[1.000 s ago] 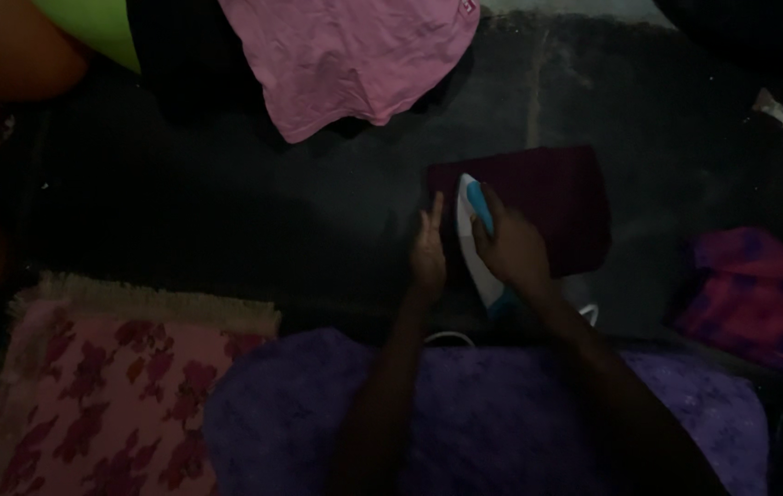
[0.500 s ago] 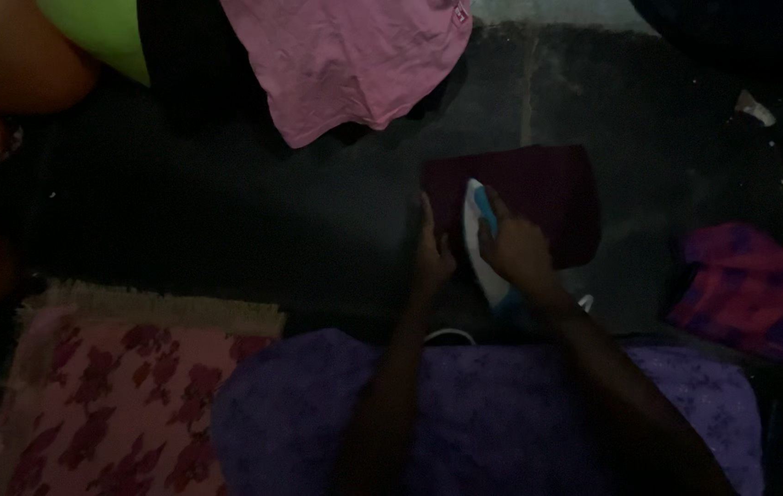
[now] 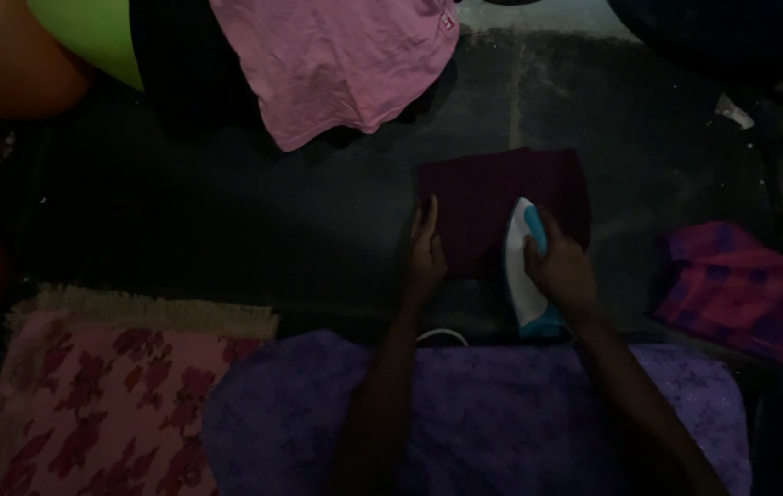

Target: The person irons a maroon garment on the floor using a blue and white iron, repeatedly smoothing and folding the fabric. The person then switches to a patterned purple and pink cloth, smoothing it out on the floor.

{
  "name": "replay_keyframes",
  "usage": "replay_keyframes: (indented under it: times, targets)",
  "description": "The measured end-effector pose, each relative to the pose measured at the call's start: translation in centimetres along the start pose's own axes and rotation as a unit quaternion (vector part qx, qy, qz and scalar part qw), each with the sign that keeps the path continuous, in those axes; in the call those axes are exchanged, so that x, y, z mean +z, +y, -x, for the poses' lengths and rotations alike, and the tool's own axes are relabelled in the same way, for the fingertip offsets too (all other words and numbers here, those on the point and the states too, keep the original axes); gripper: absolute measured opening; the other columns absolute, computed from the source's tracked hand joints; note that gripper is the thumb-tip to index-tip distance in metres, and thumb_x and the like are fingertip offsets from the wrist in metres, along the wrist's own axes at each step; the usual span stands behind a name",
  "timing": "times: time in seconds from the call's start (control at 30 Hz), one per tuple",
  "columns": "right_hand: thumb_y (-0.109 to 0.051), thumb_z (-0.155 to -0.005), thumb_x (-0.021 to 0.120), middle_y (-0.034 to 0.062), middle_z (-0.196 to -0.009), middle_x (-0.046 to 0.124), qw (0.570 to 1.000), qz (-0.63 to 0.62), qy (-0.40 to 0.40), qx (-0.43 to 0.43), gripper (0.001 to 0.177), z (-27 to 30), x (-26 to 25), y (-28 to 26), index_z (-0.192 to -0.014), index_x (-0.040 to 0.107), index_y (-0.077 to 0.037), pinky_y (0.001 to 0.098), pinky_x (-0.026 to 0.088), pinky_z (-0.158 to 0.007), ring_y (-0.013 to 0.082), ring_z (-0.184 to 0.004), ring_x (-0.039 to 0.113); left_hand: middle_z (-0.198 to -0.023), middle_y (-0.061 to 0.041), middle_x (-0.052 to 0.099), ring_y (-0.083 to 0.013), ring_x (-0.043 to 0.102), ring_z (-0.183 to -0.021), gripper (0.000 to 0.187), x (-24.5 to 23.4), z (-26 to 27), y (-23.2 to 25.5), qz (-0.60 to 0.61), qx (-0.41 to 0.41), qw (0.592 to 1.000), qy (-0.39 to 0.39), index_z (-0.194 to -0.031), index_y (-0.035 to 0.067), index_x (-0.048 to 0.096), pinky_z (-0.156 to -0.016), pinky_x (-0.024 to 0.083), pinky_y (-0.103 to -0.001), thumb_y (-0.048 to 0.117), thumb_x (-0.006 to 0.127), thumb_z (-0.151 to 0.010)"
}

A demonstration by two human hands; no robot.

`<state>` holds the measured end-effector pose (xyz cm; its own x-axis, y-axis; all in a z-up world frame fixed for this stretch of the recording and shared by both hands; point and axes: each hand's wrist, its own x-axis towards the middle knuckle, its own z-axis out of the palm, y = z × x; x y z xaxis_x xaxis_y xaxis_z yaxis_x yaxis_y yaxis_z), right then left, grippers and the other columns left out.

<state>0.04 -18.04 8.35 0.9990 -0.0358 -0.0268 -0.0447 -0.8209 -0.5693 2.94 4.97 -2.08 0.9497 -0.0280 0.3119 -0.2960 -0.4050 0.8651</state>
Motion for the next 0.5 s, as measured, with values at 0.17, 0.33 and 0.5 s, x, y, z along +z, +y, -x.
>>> replay_keyframes:
  times: [0.17,0.33,0.5]
  targets:
    - [-0.035,-0.103,0.058,0.025,-0.095,0.074,0.993,-0.056,-0.057,0.086,0.062,0.0,-1.4,-0.1,-0.159,0.042,-0.016,0.0486,0.057,-0.067,0.0358,-0.072,0.072,-0.159,-0.036,0.041,-0.0485,0.041,-0.148,0.053,0.5,0.7,-1.1,-0.017,-0.051,0.998,-0.013,-0.162,0.018,0.039,-0.118,0.039,-0.046,0.021,0.036,-0.11]
    - [-0.034,-0.102,0.061,0.0244,-0.101,0.072,0.998,0.041,0.027,-0.047,0.061,0.8,-1.3,-2.0,-0.158,0.044,-0.019,0.0465,0.057,-0.063,0.0336,-0.074,0.072,-0.159,-0.036,0.041,-0.044,0.055,-0.14,0.069,1.7,0.2,-1.6,-0.014,-0.079,0.997,-0.006,-0.158,0.026,0.047,-0.101,0.051,-0.035,-0.004,0.042,-0.096]
    - [-0.029,-0.096,0.063,0.0286,-0.108,0.067,0.995,0.058,-0.077,0.007,0.07,-1.4,1.2,-3.1,-0.162,0.039,-0.019,0.0465,0.058,-0.064,0.0376,-0.079,0.071,-0.154,-0.038,0.041,-0.0418,0.057,-0.124,0.081,1.7,-0.2,-0.5,-0.036,-0.134,0.99,-0.026,-0.159,0.027,0.042,-0.091,0.05,-0.038,-0.008,0.053,-0.087]
